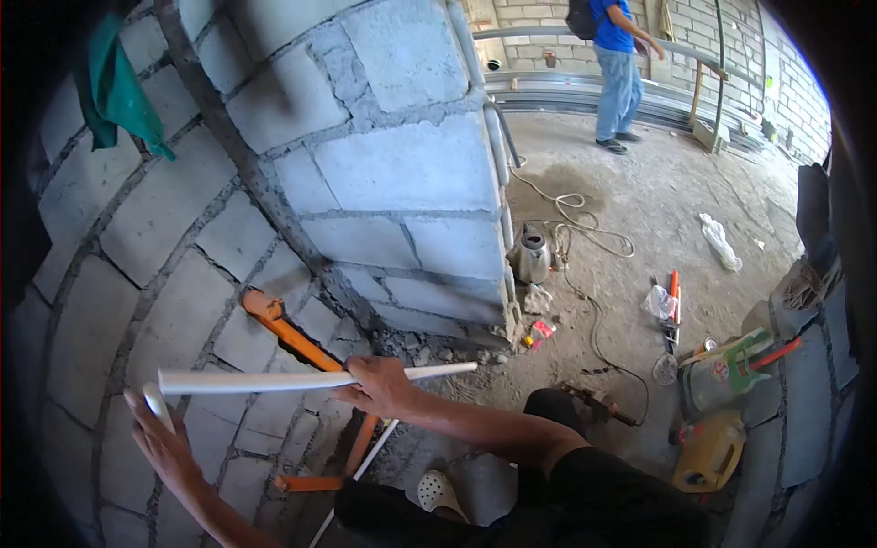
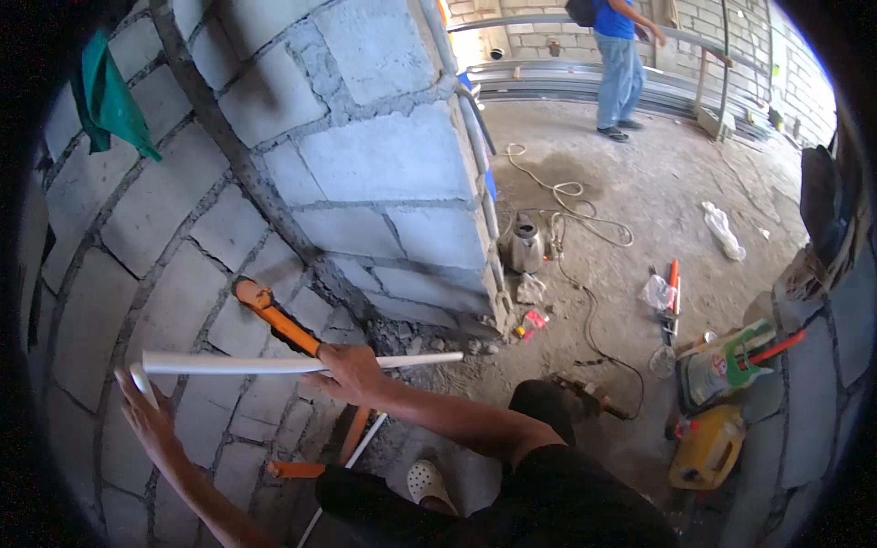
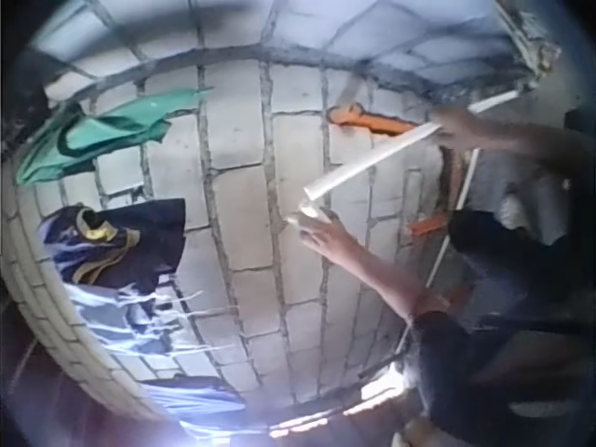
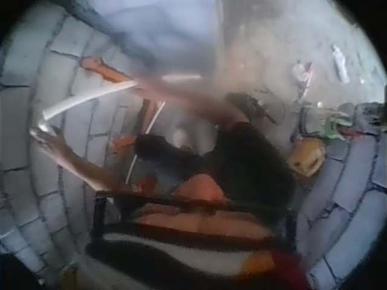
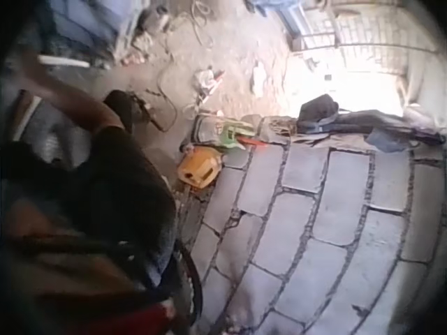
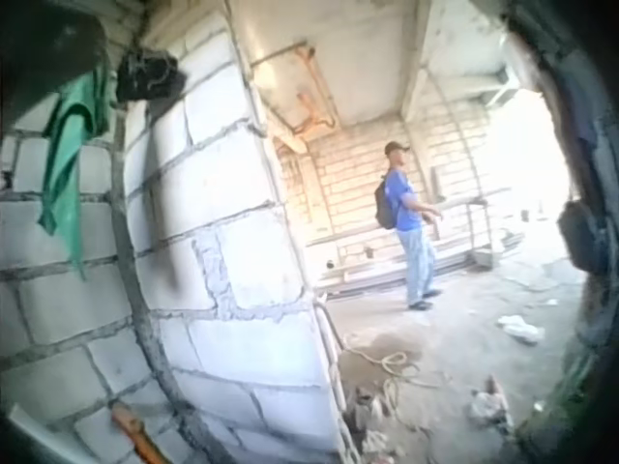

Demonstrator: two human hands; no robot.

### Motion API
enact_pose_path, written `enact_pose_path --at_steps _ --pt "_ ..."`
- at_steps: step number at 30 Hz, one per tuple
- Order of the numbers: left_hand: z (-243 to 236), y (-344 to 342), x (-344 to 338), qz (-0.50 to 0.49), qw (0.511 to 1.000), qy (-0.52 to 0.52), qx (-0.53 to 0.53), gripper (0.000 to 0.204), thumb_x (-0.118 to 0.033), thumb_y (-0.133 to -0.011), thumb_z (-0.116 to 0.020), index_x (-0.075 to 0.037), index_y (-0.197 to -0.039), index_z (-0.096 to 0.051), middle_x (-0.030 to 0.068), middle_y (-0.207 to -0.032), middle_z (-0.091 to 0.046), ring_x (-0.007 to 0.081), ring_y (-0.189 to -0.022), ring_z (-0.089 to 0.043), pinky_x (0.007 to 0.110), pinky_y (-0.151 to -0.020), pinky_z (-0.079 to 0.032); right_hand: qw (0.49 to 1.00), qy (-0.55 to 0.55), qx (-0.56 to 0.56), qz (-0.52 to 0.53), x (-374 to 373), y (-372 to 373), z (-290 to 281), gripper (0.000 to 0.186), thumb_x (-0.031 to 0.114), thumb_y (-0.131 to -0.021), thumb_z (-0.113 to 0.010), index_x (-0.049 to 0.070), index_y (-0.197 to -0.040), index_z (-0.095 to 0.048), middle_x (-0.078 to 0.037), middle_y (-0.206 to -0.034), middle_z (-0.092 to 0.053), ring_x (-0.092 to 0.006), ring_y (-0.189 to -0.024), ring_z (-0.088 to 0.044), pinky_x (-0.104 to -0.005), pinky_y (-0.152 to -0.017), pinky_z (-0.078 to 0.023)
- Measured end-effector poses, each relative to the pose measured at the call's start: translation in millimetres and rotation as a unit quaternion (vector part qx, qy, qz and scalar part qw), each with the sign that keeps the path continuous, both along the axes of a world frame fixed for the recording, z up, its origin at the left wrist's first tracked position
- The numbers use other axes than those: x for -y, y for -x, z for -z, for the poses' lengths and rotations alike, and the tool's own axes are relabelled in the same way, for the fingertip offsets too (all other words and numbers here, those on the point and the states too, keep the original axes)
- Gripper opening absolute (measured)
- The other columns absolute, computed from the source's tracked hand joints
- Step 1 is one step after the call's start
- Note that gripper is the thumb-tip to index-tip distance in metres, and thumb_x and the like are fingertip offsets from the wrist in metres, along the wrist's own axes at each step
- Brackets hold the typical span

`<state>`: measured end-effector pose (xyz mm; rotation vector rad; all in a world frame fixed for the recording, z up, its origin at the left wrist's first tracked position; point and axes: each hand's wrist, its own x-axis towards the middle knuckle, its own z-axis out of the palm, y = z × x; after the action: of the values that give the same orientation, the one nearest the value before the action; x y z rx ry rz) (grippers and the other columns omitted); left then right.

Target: Connecting and fitting PVC pipes for a plumbing installation within a building under construction.

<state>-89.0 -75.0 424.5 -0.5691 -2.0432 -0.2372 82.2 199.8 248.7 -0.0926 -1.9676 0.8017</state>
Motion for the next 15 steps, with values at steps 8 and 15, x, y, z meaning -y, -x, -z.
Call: enact_pose_path --at_steps 8,15 --pt "-107 -79 -81 0.337 0.793 -0.424 0.278 0.069 -0.056 -0.103 -0.035 -0.004 -0.149 -0.035 0.0234 -0.136 -0.05 0.0307 -0.12 -0.055 0.042 -0.1 -0.048 0.957 0.169 0.083 -0.222 23 19 -57 0.049 0.05 -0.094 -0.06 0.001 -0.095 -0.066 -0.009 -0.059 -0.059 -0.0243 -0.053 -0.06 -0.04 -0.051 -0.047" --pt "-46 -87 -113 0.44 0.701 -0.49 0.274 0.05 -0.056 -0.099 -0.049 -0.007 -0.108 -0.043 0.0102 -0.119 -0.047 0.0208 -0.107 -0.052 0.041 -0.095 -0.047 0.909 0.215 0.166 -0.317 -35 -8 -13 0.036 0.035 -0.095 -0.061 -0.001 -0.1 -0.068 -0.001 -0.068 -0.06 -0.0104 -0.061 -0.055 -0.0306 -0.054 -0.044"
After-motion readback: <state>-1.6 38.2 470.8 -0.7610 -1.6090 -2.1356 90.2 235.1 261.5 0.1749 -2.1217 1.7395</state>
